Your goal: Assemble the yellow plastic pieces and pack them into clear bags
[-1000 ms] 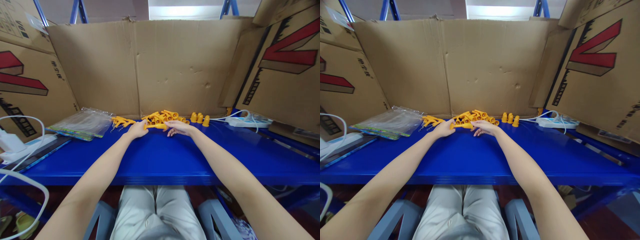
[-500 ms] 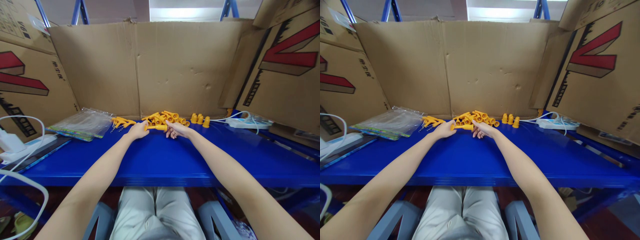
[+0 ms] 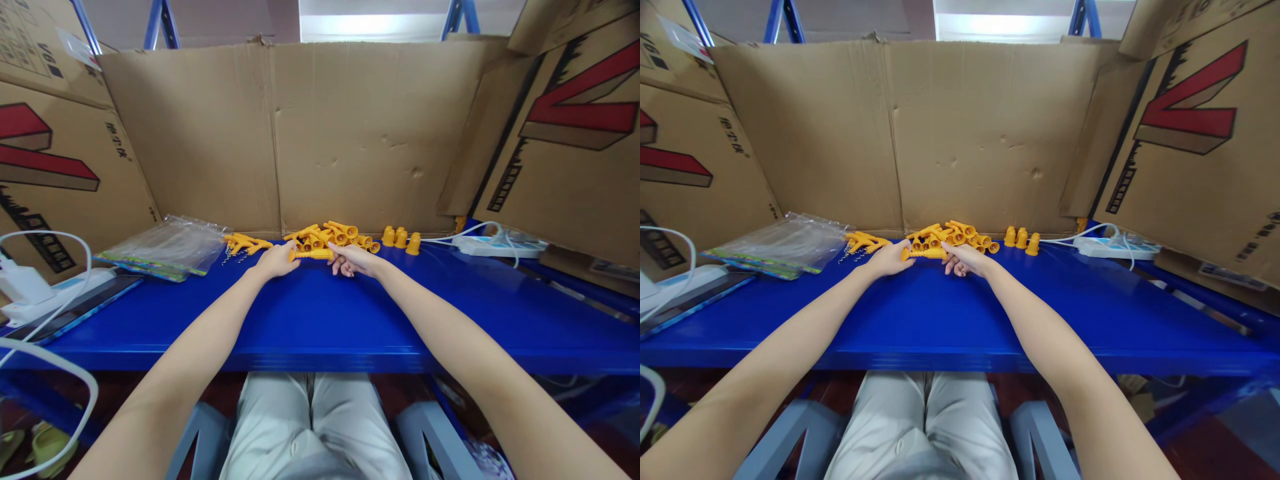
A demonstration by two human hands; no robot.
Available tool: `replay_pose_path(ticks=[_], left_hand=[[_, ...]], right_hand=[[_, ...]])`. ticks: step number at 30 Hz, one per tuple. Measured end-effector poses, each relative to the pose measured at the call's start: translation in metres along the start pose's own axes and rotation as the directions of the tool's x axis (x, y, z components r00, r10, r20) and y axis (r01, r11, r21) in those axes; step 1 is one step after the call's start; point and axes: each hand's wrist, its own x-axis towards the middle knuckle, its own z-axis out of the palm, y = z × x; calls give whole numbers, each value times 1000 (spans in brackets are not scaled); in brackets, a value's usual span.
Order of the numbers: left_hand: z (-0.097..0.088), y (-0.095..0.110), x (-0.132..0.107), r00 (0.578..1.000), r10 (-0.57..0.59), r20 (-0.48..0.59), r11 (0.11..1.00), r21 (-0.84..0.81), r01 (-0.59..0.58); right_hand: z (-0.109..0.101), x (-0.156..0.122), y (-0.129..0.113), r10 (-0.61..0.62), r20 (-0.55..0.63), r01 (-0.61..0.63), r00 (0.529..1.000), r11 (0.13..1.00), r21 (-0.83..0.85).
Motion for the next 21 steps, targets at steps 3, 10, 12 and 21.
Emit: replay_pose_path(ticks=[3,10,12,21], left_hand=[[1,-1,1,1000,8,5,1000,10,-8],[2,-1,2,1000,-7,21,1000,16,6],[2,-1,2,1000,2,17,1000,15,-2],[2,2,1,1000,-2,13,1000,23,2]], right_hand=[[-1,1,0,1,3,-1,1000,1000,5],[-6,-1,1,-64,38,59,997,992,109],[-5,-1,1,-64,40,60,997,994,89],[-1,1,2,13,-1,-13,1000,999,49]])
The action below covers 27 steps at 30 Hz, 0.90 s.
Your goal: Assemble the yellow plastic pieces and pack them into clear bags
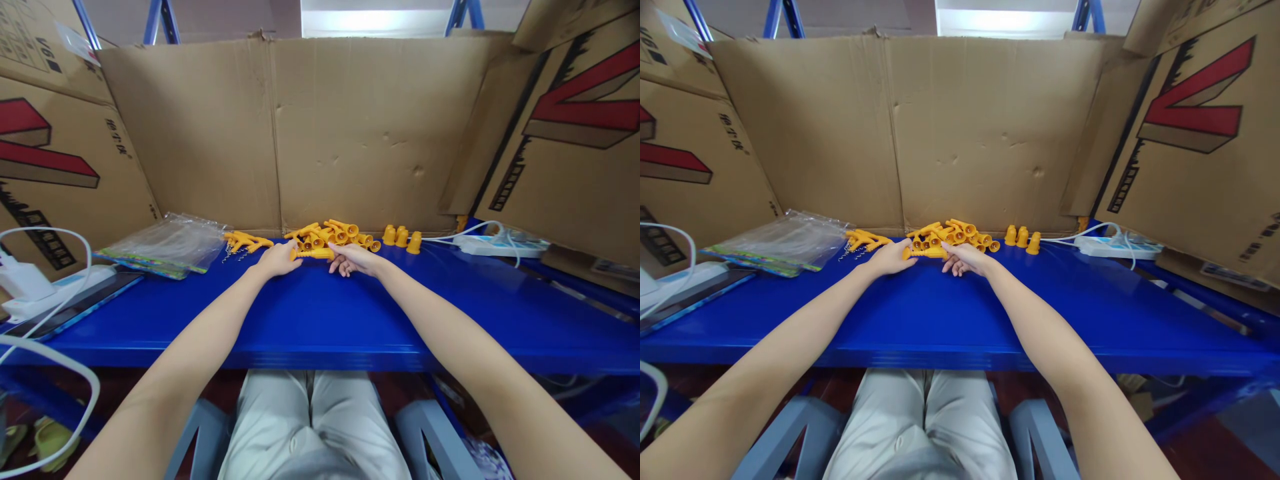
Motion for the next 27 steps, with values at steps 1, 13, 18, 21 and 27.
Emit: replay_pose_path(ticks=[1,13,18,21,27], left_hand=[[0,0,0,1000,-1,0,1000,-1,1],[1,-1,0,1000,7,7,1000,-7,-7],[1,-1,1,1000,14,15,1000,7,-14],[2,-2,1,1000,8,23,1000,5,-8],[4,-5,2,999,30,16,999,-26,-29]], right_hand=[[0,0,0,5,-4,-5,1000,1000,-4],[1,0,-2,71,40,-76,997,991,112],[3,-2,-5,58,42,-66,997,976,210],[4,-2,-5,65,27,-70,997,968,240],[4,0,-4,62,-2,-59,998,960,273]])
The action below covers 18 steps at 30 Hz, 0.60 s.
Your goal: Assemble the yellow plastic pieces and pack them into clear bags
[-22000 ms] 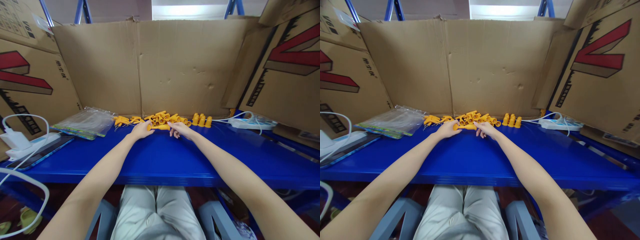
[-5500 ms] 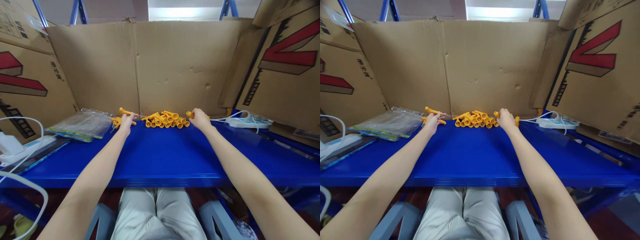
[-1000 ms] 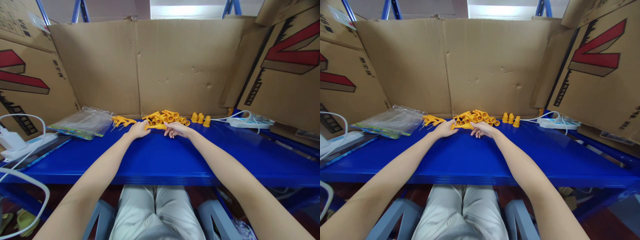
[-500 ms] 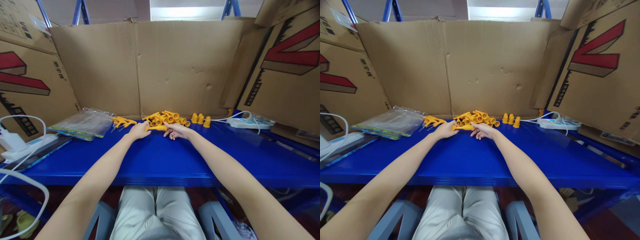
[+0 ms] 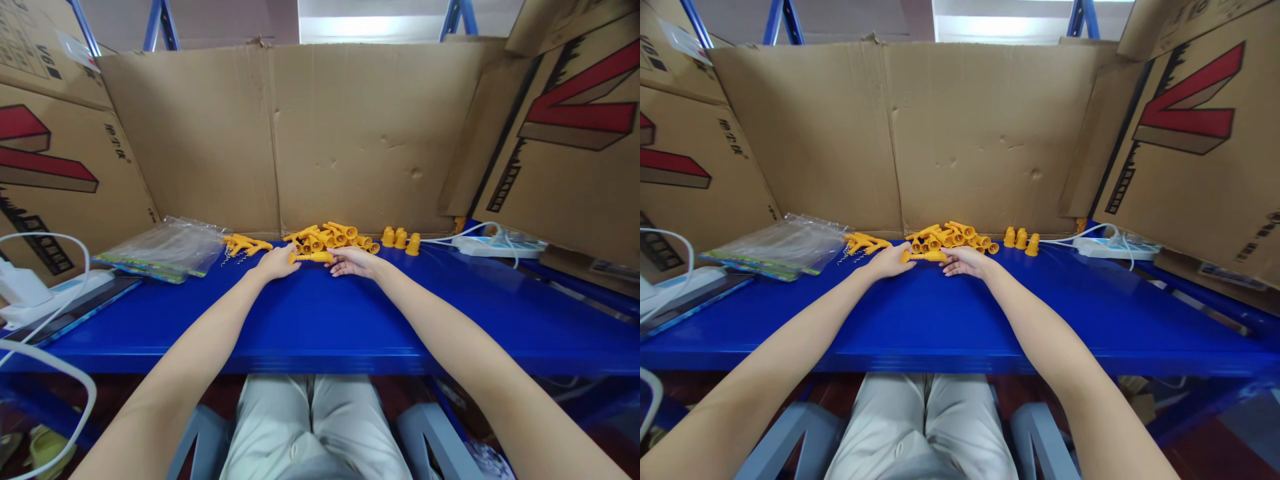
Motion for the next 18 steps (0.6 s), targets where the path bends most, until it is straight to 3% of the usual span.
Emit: replay_pose_path(ticks=[18], left_hand=[[-3,5,-3,1000,4,-2,1000,7,-4]], right_hand=[[4,0,2,18,-96,-23,995,999,-49]])
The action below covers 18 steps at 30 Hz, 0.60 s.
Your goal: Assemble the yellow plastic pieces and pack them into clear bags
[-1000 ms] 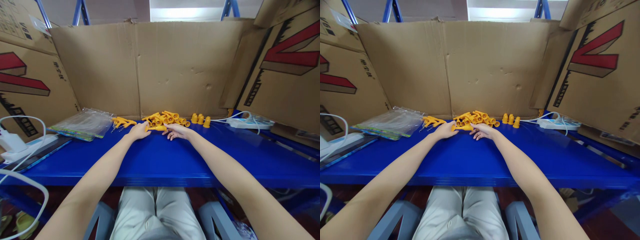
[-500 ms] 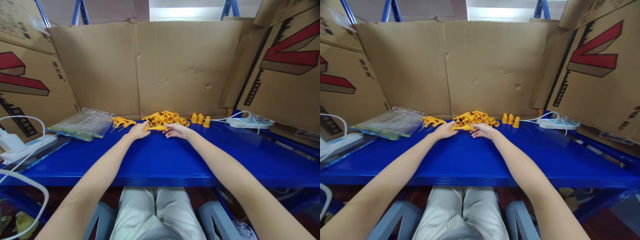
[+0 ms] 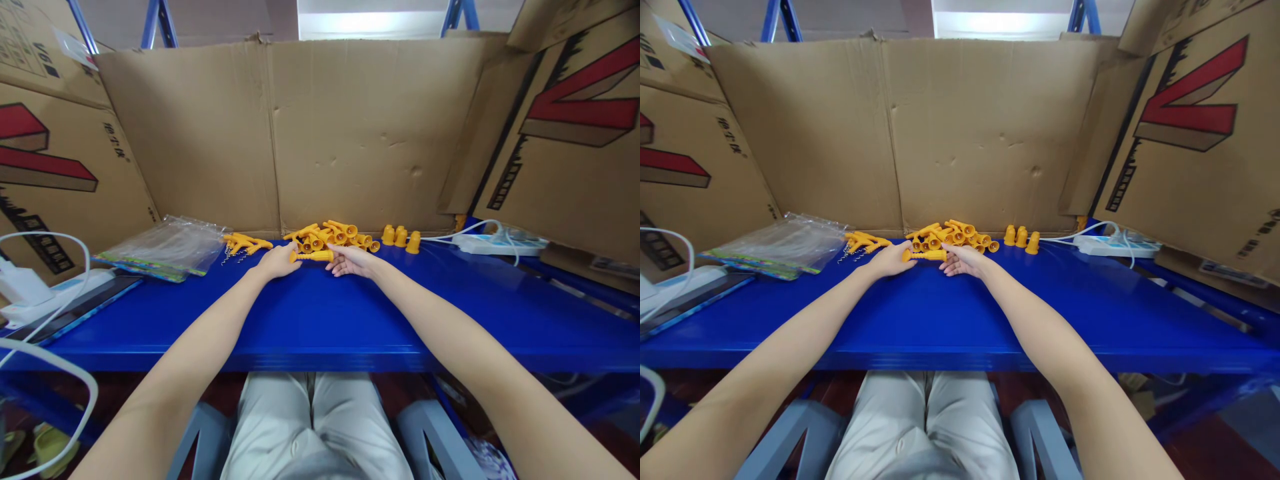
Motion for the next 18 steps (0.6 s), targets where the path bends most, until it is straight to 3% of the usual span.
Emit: replay_pose_path(ticks=[18], left_hand=[[3,-2,2,1000,-9,-13,1000,-29,9]], right_hand=[[-1,2,0,11,-16,-11,1000,1000,15]])
